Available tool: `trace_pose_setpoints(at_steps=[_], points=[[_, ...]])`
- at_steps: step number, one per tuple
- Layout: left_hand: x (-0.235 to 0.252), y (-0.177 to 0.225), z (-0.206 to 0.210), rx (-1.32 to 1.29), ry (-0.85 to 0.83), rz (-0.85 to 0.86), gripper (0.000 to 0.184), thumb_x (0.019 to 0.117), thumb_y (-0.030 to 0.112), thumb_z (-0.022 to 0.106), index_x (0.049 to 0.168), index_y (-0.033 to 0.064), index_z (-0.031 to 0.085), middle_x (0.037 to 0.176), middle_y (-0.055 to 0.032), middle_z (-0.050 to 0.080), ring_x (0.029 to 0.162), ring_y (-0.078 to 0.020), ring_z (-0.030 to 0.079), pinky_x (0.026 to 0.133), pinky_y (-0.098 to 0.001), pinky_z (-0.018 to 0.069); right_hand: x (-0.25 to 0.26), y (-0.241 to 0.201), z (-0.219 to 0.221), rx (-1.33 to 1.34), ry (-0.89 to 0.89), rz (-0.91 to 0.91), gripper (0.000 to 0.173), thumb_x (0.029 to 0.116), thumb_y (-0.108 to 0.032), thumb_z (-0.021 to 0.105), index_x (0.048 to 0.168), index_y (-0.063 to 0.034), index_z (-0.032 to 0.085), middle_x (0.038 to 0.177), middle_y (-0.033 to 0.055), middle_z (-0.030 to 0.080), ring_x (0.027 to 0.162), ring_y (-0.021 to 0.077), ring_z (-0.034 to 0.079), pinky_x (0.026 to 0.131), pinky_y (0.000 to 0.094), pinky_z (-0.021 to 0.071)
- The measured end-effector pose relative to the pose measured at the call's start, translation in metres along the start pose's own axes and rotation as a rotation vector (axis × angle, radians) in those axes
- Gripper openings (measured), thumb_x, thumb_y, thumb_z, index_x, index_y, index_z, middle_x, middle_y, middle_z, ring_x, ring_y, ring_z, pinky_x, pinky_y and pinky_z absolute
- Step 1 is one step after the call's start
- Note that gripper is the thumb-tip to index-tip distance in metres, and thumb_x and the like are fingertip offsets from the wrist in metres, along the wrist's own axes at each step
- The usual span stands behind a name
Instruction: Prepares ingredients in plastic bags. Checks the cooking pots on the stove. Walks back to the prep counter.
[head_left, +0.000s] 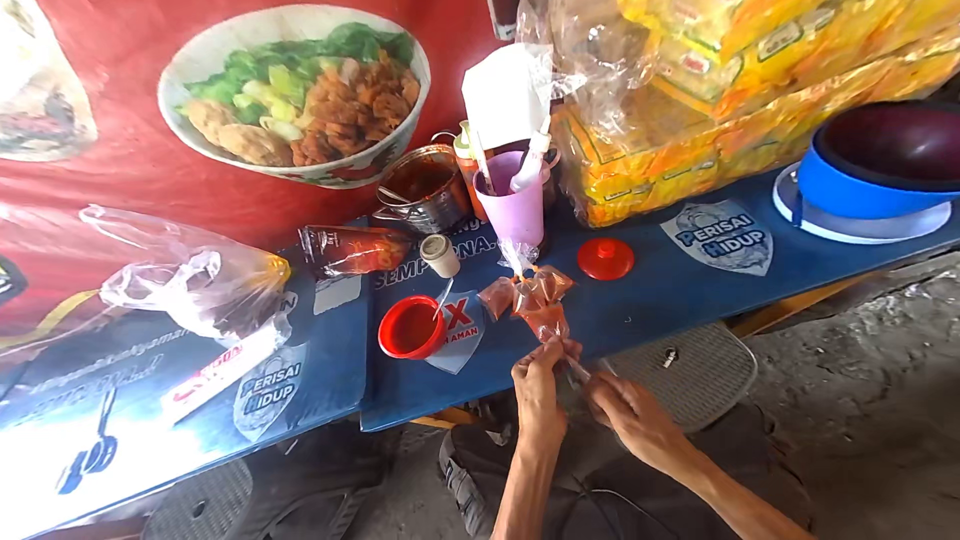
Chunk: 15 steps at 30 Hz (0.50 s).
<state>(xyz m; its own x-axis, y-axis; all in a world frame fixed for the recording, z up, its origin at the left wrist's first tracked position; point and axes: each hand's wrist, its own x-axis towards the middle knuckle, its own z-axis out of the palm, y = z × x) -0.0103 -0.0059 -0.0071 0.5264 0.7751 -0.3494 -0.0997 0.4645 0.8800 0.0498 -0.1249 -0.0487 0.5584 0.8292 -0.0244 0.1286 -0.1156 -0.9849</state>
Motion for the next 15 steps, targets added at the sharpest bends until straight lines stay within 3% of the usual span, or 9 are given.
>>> trace_pose_setpoints(at_steps=[4, 6, 8, 11, 15], points=[[-0.002, -0.002, -0.005, 0.045, 0.024, -0.004, 0.032, 0.1049, 0.005, 0.051, 0.081, -0.0009, 0.072, 0.073, -0.0044, 0.072, 0.064, -0.0064, 0.065, 0.063, -0.0194, 0.0530, -0.012, 0.002, 0.001, 0.225, 0.021, 0.034, 0.028, 0.1035, -0.017, 0.038, 0.084, -0.0161, 0.058, 0.063, -0.0146, 0.044, 0.052, -0.0049, 0.039, 0.050, 0.0137, 0.0343], [-0.004, -0.004, -0.008, 0.065, 0.025, 0.013, 0.032, 0.1048, 0.005, 0.052, 0.081, -0.0007, 0.072, 0.074, -0.0038, 0.072, 0.062, -0.0044, 0.062, 0.060, -0.0173, 0.0498, -0.012, 0.001, -0.008, 0.244, 0.032, 0.072, 0.028, 0.1038, -0.016, 0.039, 0.088, -0.0123, 0.062, 0.065, -0.0121, 0.054, 0.054, -0.0030, 0.050, 0.052, 0.0150, 0.0429], [-0.008, -0.005, -0.010, 0.103, 0.023, 0.044, 0.031, 0.1046, 0.005, 0.053, 0.082, -0.0003, 0.073, 0.075, -0.0030, 0.073, 0.060, -0.0016, 0.060, 0.057, -0.0156, 0.0461, -0.006, 0.003, -0.018, 0.144, 0.095, 0.037, 0.028, 0.1052, -0.016, 0.044, 0.099, -0.0041, 0.069, 0.073, -0.0053, 0.066, 0.061, 0.0017, 0.062, 0.058, 0.0196, 0.0535], [-0.013, -0.007, -0.010, 0.170, 0.018, 0.100, 0.030, 0.1040, 0.005, 0.055, 0.081, 0.0005, 0.074, 0.075, -0.0016, 0.074, 0.058, 0.0013, 0.056, 0.054, -0.0148, 0.0414, 0.007, 0.016, -0.020, -0.168, 0.273, -0.235, 0.023, 0.1029, -0.016, 0.053, 0.112, -0.0007, 0.069, 0.082, 0.0005, 0.072, 0.067, 0.0062, 0.068, 0.063, 0.0241, 0.0593], [-0.012, 0.002, -0.013, 0.243, 0.001, 0.153, 0.028, 0.1031, 0.005, 0.057, 0.082, 0.0008, 0.075, 0.076, -0.0019, 0.075, 0.061, 0.0012, 0.060, 0.054, -0.0152, 0.0425, 0.009, 0.030, -0.015, -0.477, 0.325, -0.487, 0.022, 0.0996, -0.015, 0.057, 0.105, -0.0026, 0.074, 0.085, 0.0075, 0.074, 0.073, 0.0154, 0.072, 0.069, 0.0317, 0.0608]])
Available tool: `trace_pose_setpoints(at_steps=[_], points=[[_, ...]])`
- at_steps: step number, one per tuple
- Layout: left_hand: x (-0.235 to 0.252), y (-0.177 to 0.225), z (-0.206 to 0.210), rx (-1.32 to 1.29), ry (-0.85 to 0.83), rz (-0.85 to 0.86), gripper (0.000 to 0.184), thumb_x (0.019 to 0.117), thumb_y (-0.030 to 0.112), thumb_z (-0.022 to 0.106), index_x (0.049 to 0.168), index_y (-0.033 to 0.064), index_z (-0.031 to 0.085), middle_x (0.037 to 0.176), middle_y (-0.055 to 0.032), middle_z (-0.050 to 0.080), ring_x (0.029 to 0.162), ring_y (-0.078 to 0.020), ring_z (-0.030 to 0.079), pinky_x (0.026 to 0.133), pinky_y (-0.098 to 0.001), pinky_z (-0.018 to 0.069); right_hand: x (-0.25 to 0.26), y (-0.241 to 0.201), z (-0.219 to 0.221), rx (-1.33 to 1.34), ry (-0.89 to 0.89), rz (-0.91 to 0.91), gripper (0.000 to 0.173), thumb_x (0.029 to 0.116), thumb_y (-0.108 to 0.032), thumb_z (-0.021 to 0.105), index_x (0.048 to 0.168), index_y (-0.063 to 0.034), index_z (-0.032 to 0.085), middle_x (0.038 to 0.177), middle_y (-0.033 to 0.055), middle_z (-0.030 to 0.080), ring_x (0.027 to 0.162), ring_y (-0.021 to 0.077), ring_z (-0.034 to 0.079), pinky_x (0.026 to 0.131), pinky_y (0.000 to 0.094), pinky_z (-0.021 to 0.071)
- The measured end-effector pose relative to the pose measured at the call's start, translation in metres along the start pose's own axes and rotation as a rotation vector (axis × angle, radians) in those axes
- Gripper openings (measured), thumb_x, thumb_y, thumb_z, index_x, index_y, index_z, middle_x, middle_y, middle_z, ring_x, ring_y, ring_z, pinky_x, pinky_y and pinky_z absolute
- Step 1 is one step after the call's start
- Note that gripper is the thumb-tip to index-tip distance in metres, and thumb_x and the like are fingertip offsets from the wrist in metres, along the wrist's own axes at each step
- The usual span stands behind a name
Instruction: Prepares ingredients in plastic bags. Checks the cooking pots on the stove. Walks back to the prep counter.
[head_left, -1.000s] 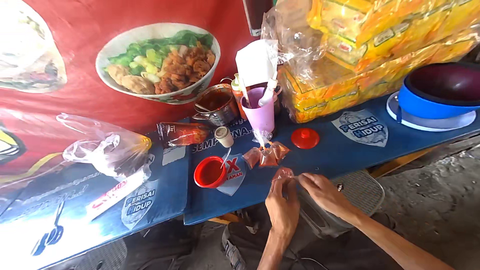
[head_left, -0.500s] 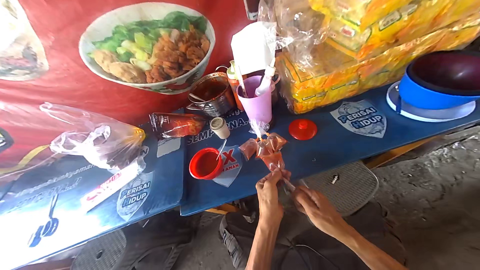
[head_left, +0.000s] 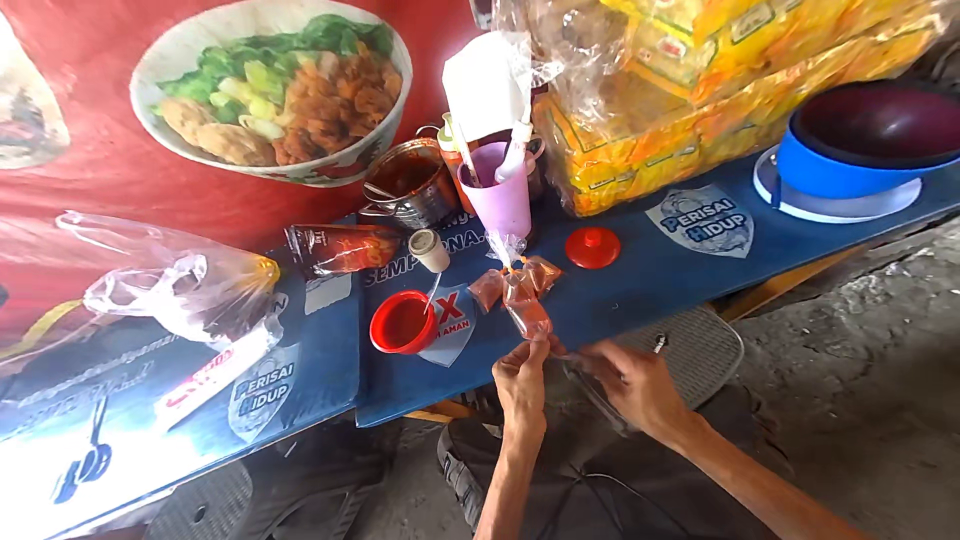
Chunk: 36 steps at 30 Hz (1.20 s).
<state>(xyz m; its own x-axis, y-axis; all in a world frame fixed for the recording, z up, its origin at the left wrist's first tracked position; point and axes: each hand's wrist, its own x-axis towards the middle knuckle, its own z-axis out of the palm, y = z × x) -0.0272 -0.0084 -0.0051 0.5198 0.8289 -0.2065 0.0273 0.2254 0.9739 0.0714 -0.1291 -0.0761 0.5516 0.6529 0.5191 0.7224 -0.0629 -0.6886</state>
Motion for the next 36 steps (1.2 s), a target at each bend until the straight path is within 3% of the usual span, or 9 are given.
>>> trace_pose_setpoints(at_steps=[4, 7, 11, 16, 20, 22, 26, 30, 36], points=[[0.010, -0.003, -0.007, 0.073, -0.049, -0.033, 0.029, 0.1040, 0.004, 0.054, 0.081, -0.0004, 0.072, 0.070, -0.0003, 0.070, 0.055, 0.0012, 0.055, 0.050, -0.0148, 0.0398, -0.015, -0.011, -0.001, -0.035, -0.157, -0.059, 0.023, 0.0990, -0.017, 0.058, 0.103, -0.0038, 0.076, 0.083, 0.0084, 0.075, 0.074, 0.0209, 0.073, 0.072, 0.0357, 0.0611], [0.013, -0.013, -0.014, 0.254, -0.128, 0.026, 0.028, 0.1046, 0.007, 0.054, 0.083, 0.0011, 0.070, 0.071, 0.0021, 0.068, 0.062, -0.0001, 0.059, 0.059, -0.0175, 0.0466, -0.007, -0.011, -0.016, 0.138, -0.351, 0.134, 0.028, 0.1022, -0.019, 0.053, 0.104, -0.0007, 0.074, 0.079, 0.0087, 0.070, 0.069, 0.0155, 0.066, 0.067, 0.0322, 0.0558], [0.004, -0.006, -0.013, 0.857, -0.168, 0.260, 0.030, 0.1053, 0.023, 0.052, 0.093, 0.0046, 0.073, 0.079, -0.0040, 0.070, 0.074, -0.0167, 0.067, 0.072, -0.0419, 0.0531, 0.022, -0.005, -0.029, 0.391, -0.465, 0.398, 0.027, 0.1043, -0.021, 0.048, 0.104, -0.0008, 0.066, 0.080, 0.0002, 0.058, 0.069, 0.0033, 0.052, 0.066, 0.0233, 0.0455], [-0.009, 0.006, -0.003, 1.290, -0.071, 0.640, 0.020, 0.0968, 0.013, 0.059, 0.095, -0.0013, 0.074, 0.087, -0.0167, 0.073, 0.090, -0.0374, 0.070, 0.085, -0.0545, 0.0506, 0.033, -0.017, -0.016, -0.106, -0.077, -0.153, 0.026, 0.1007, -0.023, 0.058, 0.096, -0.0030, 0.073, 0.084, 0.0102, 0.072, 0.080, 0.0218, 0.070, 0.074, 0.0341, 0.0573], [-0.012, 0.008, 0.000, 1.417, -0.017, 0.834, 0.014, 0.0855, 0.006, 0.066, 0.094, -0.0003, 0.075, 0.088, -0.0177, 0.071, 0.092, -0.0409, 0.067, 0.083, -0.0567, 0.0476, 0.051, -0.017, -0.020, -0.183, -0.088, -0.459, 0.017, 0.1019, -0.011, 0.055, 0.105, -0.0045, 0.071, 0.111, 0.0138, 0.070, 0.110, 0.0304, 0.065, 0.096, 0.0394, 0.0541], [-0.011, 0.008, 0.001, 1.411, -0.012, 0.903, 0.017, 0.0813, 0.002, 0.067, 0.095, 0.0010, 0.077, 0.088, -0.0174, 0.071, 0.092, -0.0407, 0.067, 0.082, -0.0568, 0.0471, 0.057, -0.016, -0.021, -0.139, -0.138, -0.444, 0.019, 0.1044, -0.012, 0.053, 0.107, -0.0050, 0.070, 0.119, 0.0126, 0.070, 0.119, 0.0289, 0.064, 0.102, 0.0402, 0.0521], [0.000, 0.002, -0.003, 1.214, 0.014, 1.020, 0.019, 0.0888, 0.006, 0.061, 0.098, 0.0075, 0.078, 0.087, -0.0083, 0.072, 0.087, -0.0301, 0.067, 0.085, -0.0507, 0.0461, 0.060, -0.013, -0.021, 0.037, -0.145, -0.096, 0.026, 0.1029, -0.024, 0.057, 0.110, -0.0062, 0.074, 0.102, 0.0079, 0.075, 0.098, 0.0202, 0.069, 0.090, 0.0376, 0.0549], [0.012, -0.003, -0.007, 0.876, -0.065, 1.010, 0.023, 0.0892, 0.006, 0.065, 0.111, -0.0012, 0.066, 0.093, -0.0069, 0.075, 0.094, -0.0242, 0.069, 0.095, -0.0445, 0.0492, 0.068, -0.010, -0.024, 0.341, -0.192, 0.220, 0.024, 0.0991, -0.026, 0.063, 0.108, -0.0074, 0.075, 0.094, 0.0008, 0.075, 0.084, 0.0043, 0.069, 0.079, 0.0237, 0.0564], [0.027, -0.012, -0.007, 0.675, -0.170, 1.021, 0.024, 0.0888, 0.005, 0.069, 0.110, -0.0032, 0.063, 0.096, -0.0086, 0.074, 0.099, -0.0230, 0.068, 0.094, -0.0369, 0.0533, 0.079, -0.016, -0.025, 0.475, -0.132, 0.445, 0.029, 0.0899, -0.021, 0.077, 0.110, -0.0031, 0.066, 0.091, 0.0029, 0.075, 0.081, 0.0074, 0.072, 0.076, 0.0253, 0.0595]])
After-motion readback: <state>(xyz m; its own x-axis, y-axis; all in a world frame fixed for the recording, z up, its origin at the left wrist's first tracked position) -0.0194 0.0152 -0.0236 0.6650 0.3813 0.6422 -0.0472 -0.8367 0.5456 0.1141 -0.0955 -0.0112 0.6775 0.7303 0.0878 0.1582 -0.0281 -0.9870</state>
